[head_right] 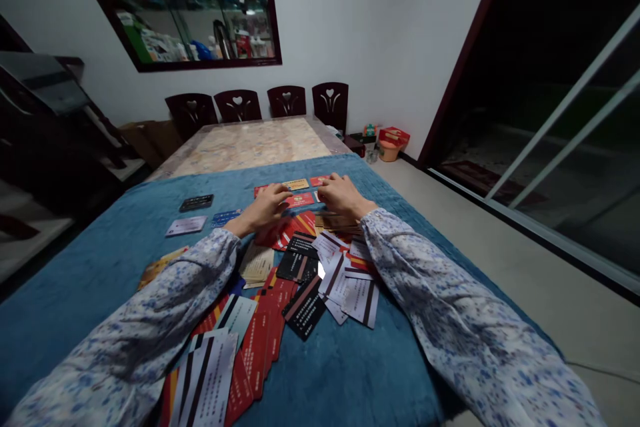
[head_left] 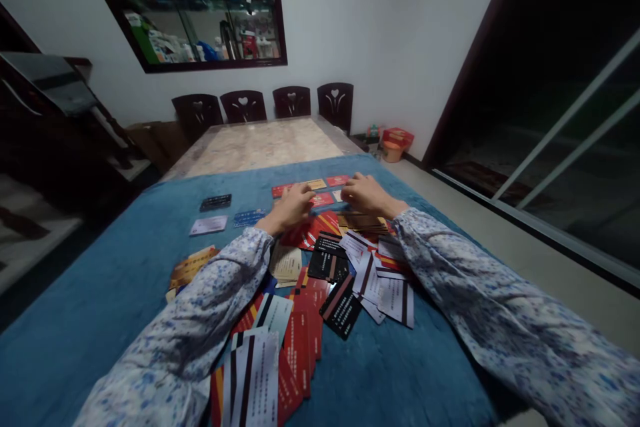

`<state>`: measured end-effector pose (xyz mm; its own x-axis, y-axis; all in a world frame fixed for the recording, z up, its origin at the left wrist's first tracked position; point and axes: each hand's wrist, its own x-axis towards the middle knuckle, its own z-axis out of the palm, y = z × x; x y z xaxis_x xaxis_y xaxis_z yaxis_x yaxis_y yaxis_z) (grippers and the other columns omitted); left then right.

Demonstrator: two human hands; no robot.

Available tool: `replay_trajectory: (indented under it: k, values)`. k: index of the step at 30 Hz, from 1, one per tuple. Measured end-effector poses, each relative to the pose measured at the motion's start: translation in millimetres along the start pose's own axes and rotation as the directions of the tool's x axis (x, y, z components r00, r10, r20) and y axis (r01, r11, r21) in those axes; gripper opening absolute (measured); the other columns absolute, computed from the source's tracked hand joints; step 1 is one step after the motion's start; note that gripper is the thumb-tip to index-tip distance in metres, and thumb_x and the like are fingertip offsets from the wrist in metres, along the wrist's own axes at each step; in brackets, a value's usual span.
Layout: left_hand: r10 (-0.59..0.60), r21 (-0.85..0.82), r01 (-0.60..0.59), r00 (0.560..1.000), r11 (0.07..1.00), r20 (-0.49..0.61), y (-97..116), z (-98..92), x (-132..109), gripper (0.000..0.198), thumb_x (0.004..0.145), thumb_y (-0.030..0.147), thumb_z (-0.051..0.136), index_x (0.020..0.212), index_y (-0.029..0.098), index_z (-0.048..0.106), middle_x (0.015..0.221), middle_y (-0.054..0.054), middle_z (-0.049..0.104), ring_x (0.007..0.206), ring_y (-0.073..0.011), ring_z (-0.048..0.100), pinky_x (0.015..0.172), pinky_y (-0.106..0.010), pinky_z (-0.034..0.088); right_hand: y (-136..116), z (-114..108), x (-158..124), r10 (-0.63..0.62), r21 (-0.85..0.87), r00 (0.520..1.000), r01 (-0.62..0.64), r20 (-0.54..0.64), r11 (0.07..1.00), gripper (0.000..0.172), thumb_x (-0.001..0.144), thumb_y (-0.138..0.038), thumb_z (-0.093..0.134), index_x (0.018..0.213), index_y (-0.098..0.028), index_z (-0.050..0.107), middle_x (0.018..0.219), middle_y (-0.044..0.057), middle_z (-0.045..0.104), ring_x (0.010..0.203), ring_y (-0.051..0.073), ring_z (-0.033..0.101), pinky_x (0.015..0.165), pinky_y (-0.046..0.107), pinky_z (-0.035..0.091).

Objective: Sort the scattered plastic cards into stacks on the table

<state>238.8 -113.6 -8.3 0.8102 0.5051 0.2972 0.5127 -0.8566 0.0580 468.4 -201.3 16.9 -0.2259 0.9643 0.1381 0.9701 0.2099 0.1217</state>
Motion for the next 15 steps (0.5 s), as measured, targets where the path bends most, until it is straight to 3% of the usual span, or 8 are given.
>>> replay_trajectory:
  k: [5,10,15]
  values:
    - [0.054,-0.001,-0.054,0.997,0.999,0.053,21,3.1,2,0.027,0.094,0.023,0.057,0.117,0.020,0.070,0.130,-0.014,0.061,0.123,-0.0307,0.053,0.101,-0.050,0.044,10,8,-21,0.050,0.006,0.999,-0.050,0.011,0.999,0.030,0.103,-0.027,0.048,0.101,-0.020,0.077,0.111,0.014,0.073,0.103,0.027,0.050,0.073,0.035,0.029]
    - [0.089,0.024,-0.093,0.989,0.995,0.121,41,4.5,6,0.037,0.089,0.016,0.058,0.125,0.020,0.067,0.137,-0.013,0.060,0.127,-0.0313,0.050,0.101,-0.049,0.043,21,20,-41,0.050,0.039,0.999,-0.049,-0.022,0.998,0.025,0.101,-0.027,0.052,0.102,-0.021,0.077,0.108,0.013,0.073,0.103,0.027,0.050,0.073,0.035,0.029]
    - [0.131,-0.009,-0.131,0.983,0.991,0.126,57,10.5,11,0.028,0.096,0.021,0.053,0.119,0.020,0.070,0.134,-0.012,0.064,0.124,-0.0308,0.051,0.100,-0.049,0.044,29,30,-54,0.050,0.079,0.998,-0.047,-0.048,0.996,0.025,0.099,-0.026,0.053,0.106,-0.022,0.077,0.112,0.013,0.073,0.104,0.028,0.051,0.076,0.036,0.033]
